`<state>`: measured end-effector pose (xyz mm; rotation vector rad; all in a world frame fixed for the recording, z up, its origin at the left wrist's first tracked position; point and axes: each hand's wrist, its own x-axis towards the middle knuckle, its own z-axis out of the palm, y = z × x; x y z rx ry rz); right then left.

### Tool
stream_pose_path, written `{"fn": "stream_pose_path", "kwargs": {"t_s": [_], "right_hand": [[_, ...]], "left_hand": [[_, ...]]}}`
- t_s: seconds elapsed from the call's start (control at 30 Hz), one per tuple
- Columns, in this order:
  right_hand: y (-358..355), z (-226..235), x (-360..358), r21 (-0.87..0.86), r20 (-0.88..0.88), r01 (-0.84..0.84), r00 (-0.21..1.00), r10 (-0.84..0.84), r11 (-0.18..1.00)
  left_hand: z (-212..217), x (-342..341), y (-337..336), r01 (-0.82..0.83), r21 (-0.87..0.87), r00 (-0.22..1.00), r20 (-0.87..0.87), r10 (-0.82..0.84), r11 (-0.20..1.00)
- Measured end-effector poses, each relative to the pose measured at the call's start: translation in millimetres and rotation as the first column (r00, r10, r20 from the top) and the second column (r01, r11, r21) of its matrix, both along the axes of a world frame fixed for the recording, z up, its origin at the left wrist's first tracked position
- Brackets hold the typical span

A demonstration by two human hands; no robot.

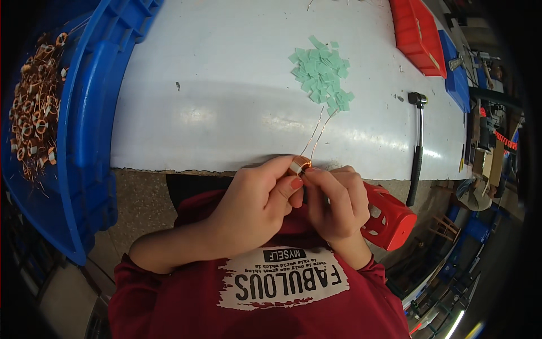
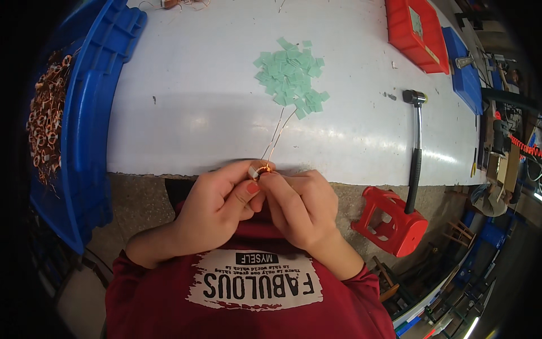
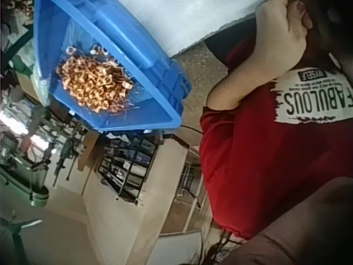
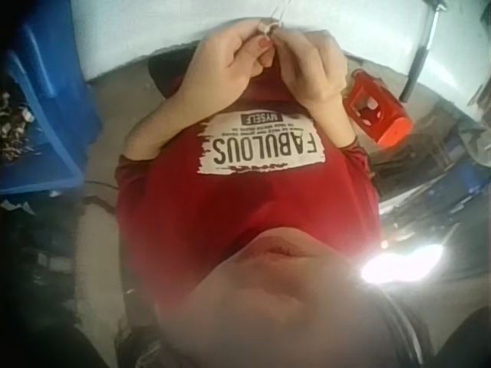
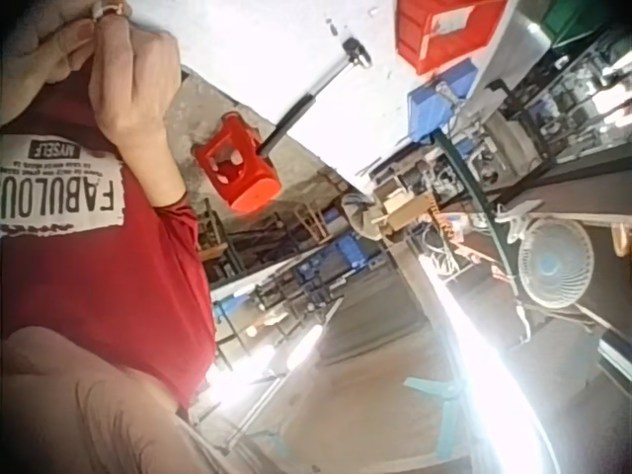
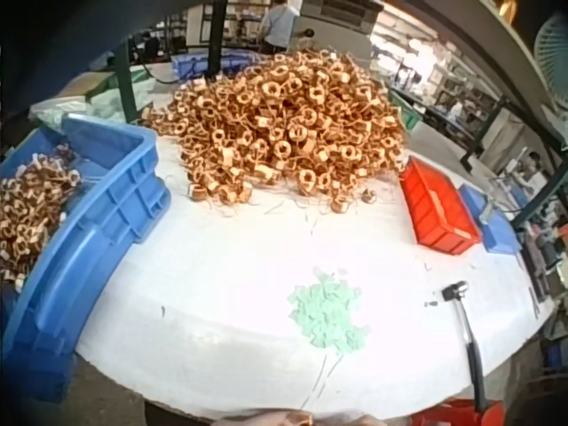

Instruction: Assembling copper wire coils by inserting pins and components at a manual workstation on a production floor.

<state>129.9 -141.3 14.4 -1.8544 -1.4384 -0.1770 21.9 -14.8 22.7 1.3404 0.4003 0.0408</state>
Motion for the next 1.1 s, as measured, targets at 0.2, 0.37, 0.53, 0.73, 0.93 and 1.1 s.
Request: {"fn": "stream_pose_path", "kwargs": {"t_s": [0.2, 0.37, 0.53, 0.73, 0.93, 1.1], "right_hand": [[-35.8, 8.7, 33.4, 0.095, -0.260, 0.226, 0.946, -0.195, 0.970], [-86.1, 12.2, 107.3, -0.170, 0.322, 0.685, 0.718, -0.617, 0.708], [-125.3, 7.2, 138.5, -0.389, 0.404, 0.741, 0.671, -0.622, 0.547], [-106.1, 37.6, 100.3, -0.353, -0.493, 0.500, 0.619, -0.611, 0.791], [-68.0, 65.0, 42.9, -0.475, -0.707, -0.247, 0.678, -0.200, 0.844], [-56.1, 74.4, 43.3, -0.669, -0.651, -0.449, 0.739, -0.175, 0.593]], "left_hand": [[-1.6, -5.4, 2.2, -0.021, -0.649, 0.998, -0.056, -0.021, 0.761], [-9.2, -21.7, 4.6, -0.062, -0.767, 0.997, -0.071, 0.012, 0.639], [-32.8, -38.9, -5.7, -0.051, -0.940, 0.999, -0.048, 0.018, 0.338], [-53.6, -36.9, -13.2, 0.032, -0.996, 0.978, 0.048, 0.204, 0.082], [-53.8, -29.8, -17.1, 0.023, -0.993, 0.971, 0.049, 0.234, 0.112], [-49.7, -26.0, -17.6, 0.002, -0.992, 0.973, 0.031, 0.227, 0.129]]}}
